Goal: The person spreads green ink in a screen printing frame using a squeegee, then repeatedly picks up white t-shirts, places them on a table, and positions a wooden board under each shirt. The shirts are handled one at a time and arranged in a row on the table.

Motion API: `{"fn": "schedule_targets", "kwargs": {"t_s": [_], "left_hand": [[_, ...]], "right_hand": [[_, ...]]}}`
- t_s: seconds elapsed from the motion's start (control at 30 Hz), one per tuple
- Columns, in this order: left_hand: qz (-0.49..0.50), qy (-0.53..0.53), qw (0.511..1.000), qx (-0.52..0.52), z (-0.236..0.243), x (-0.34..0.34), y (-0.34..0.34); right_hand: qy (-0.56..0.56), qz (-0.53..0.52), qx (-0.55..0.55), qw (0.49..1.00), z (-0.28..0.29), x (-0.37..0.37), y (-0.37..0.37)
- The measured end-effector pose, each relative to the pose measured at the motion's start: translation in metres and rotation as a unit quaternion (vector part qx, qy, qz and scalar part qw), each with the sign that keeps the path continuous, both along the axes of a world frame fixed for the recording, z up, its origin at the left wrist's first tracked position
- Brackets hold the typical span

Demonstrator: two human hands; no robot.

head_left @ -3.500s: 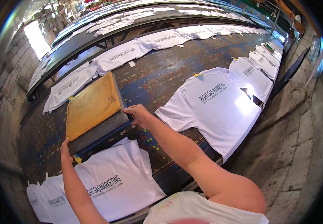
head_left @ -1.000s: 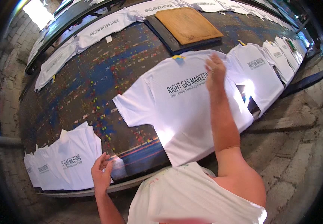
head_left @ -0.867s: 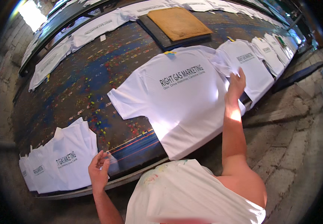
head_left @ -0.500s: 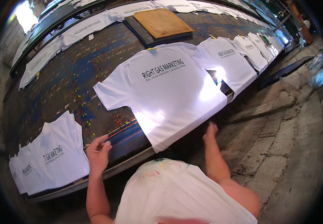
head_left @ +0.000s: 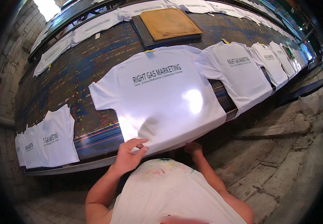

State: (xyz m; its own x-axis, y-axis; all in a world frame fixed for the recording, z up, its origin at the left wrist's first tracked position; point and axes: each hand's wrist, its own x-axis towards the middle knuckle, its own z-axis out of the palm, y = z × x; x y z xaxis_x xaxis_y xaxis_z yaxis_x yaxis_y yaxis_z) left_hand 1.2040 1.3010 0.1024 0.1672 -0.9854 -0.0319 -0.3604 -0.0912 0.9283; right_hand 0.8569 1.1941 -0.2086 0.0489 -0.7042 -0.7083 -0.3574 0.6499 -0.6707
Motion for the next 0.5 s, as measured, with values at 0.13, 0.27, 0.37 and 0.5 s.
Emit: {"fn": "schedule_targets", "kwargs": {"t_s": [0.13, 0.27, 0.37, 0.5], "left_hand": [[-0.098, -0.011, 0.995, 0.015, -0.003, -0.056, -0.034], [-0.108, -0.153, 0.978, -0.090, -0.004, -0.113, -0.062], [-0.094, -0.270, 0.948, -0.138, 0.000, -0.125, -0.083], [-0.067, -0.169, 0.972, -0.149, 0.016, -0.103, -0.105]], "right_hand": [[-0.314, -0.061, 0.117, 0.940, 0.094, -0.034, -0.002], [-0.397, 0.048, -0.025, 0.916, 0.185, -0.029, -0.018], [-0.490, 0.053, -0.080, 0.867, 0.243, -0.027, -0.025], [-0.407, 0.225, -0.325, 0.824, 0.279, -0.004, -0.054]]}}
